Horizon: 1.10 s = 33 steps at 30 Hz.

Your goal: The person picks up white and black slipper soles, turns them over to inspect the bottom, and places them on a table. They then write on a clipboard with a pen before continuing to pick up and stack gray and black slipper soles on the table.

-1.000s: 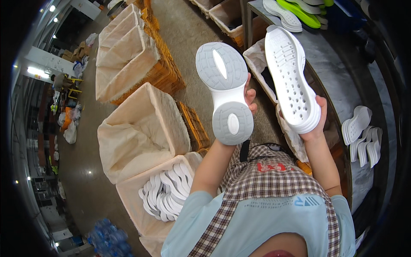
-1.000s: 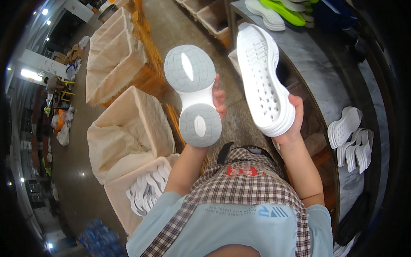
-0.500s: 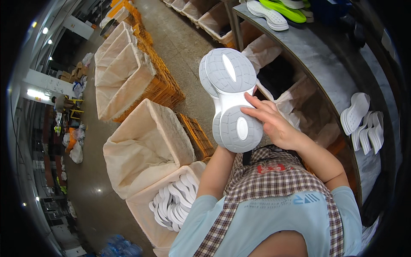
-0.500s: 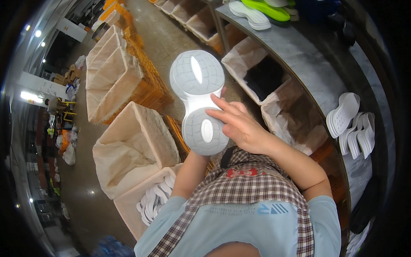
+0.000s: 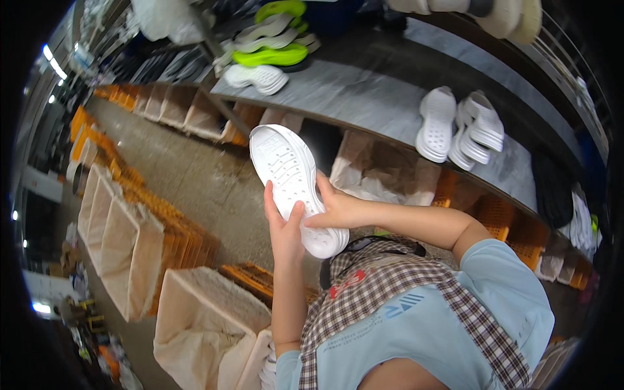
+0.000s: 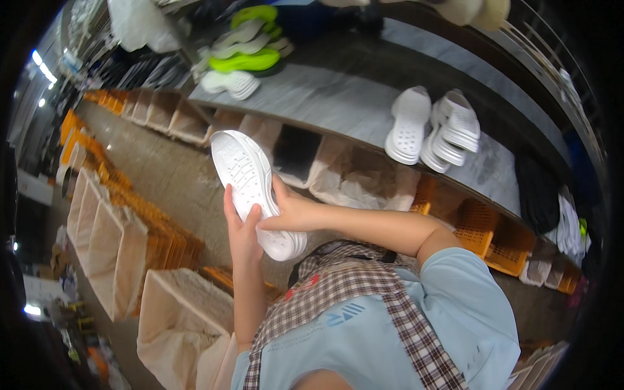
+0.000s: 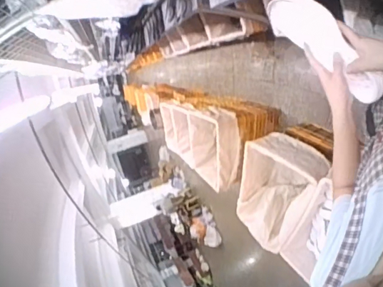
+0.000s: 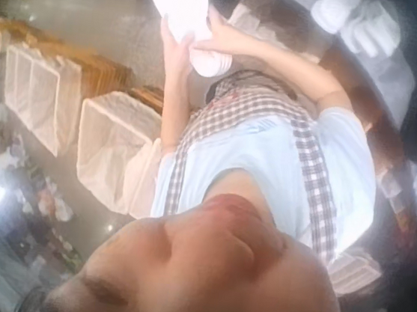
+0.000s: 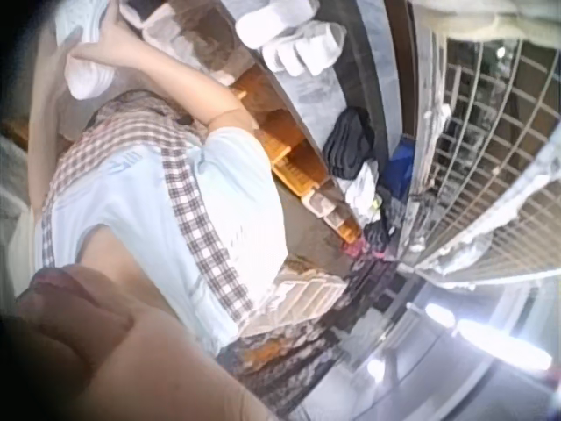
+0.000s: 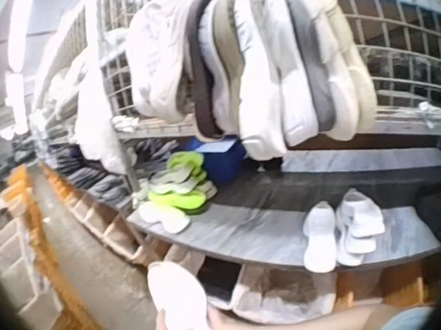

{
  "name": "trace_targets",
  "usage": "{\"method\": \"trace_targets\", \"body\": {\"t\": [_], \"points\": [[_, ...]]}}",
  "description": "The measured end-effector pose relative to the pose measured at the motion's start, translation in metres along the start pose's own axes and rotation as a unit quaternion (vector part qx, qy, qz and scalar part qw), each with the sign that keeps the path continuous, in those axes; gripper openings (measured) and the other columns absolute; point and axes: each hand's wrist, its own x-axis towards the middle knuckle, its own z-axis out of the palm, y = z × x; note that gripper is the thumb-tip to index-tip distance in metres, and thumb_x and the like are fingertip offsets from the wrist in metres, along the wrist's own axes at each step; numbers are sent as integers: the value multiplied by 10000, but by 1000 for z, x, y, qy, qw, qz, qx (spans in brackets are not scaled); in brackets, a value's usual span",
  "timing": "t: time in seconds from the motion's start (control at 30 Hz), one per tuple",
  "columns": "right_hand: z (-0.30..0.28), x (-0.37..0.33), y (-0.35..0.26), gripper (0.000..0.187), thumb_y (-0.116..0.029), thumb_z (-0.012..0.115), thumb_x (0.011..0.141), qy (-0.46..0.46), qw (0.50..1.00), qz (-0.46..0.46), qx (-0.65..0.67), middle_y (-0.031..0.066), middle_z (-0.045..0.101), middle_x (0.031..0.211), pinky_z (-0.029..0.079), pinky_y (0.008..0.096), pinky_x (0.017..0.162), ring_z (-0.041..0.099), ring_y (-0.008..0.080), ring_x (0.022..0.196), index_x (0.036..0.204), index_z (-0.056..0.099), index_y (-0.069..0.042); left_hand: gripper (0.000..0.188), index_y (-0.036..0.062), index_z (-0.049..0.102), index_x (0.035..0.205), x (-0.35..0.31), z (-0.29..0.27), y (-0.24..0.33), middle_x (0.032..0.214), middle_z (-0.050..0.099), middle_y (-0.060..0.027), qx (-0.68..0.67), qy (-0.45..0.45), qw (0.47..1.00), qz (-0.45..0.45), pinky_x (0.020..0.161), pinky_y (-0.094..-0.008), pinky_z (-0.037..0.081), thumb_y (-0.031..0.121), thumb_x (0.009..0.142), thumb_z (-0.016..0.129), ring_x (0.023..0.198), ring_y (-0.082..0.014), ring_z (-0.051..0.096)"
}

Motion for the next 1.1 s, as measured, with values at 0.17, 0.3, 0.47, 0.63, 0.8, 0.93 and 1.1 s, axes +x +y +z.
{"method": "trace_targets", "body": {"t": [0.17, 0.3, 0.47, 0.63, 0.8, 0.93, 1.1], "points": [[-80, -21, 9, 812, -268, 565, 713, 67, 914, 4, 400, 224, 453, 1270, 478, 372, 932, 528, 330, 1123, 1391, 240, 40, 621, 113, 213, 1447, -6, 12, 16, 1382, 345, -139, -56, -39, 998, -15, 935, -328, 376, 176, 925, 543, 1198, -215, 397], [-194, -57, 0, 618, -251, 544, 750, 244, 908, 99, 327, 248, 557, 1100, 528, 410, 872, 610, 336, 1002, 1249, 377, 72, 447, 89, 377, 1336, -4, -7, 9, 1267, 478, -112, -65, -1, 997, -53, 871, -333, 415, 178, 928, 535, 1097, -192, 485], [-286, -78, 10, 412, -217, 480, 783, 329, 828, 236, 388, 183, 635, 1016, 465, 459, 921, 629, 308, 937, 1103, 539, 35, 301, 83, 467, 1202, -7, -28, -20, 1143, 553, -83, -121, 42, 986, -109, 811, -322, 437, 173, 924, 541, 991, -174, 548], [-312, -84, 58, 392, -157, 479, 794, 383, 798, 351, 305, 180, 572, 1113, 466, 486, 886, 588, 298, 991, 1140, 478, 27, 241, 86, 491, 1144, -13, -50, -38, 1070, 583, -65, -117, 2, 981, -153, 781, -313, 446, 162, 922, 544, 927, -165, 569], [-327, -86, 84, 340, -86, 523, 801, 416, 807, 411, 79, 190, 558, 1057, 518, 463, 736, 602, 282, 929, 1105, 467, 56, 206, 81, 519, 1116, -26, -84, -51, 1030, 600, -51, -136, 29, 973, -187, 743, -252, 468, 151, 926, 555, 885, -132, 588], [-311, -70, 77, 514, -161, 580, 722, 423, 716, 272, -485, 219, 627, 1041, 515, 417, 769, 606, 345, 1003, 1222, 546, -42, 209, 89, 519, 1112, -38, -114, -59, 1028, 609, -53, -142, 46, 968, -203, 735, -279, 464, 150, 916, 560, 889, -140, 595], [-275, -14, 56, 346, -238, 574, 728, 169, 832, 222, -480, 112, 651, 1076, 397, 481, 951, 586, 308, 1050, 1024, 680, -93, 201, 90, 522, 1111, -36, -135, -59, 1022, 610, -53, -141, 52, 970, -193, 734, -271, 462, 141, 918, 554, 879, -140, 599]]}}
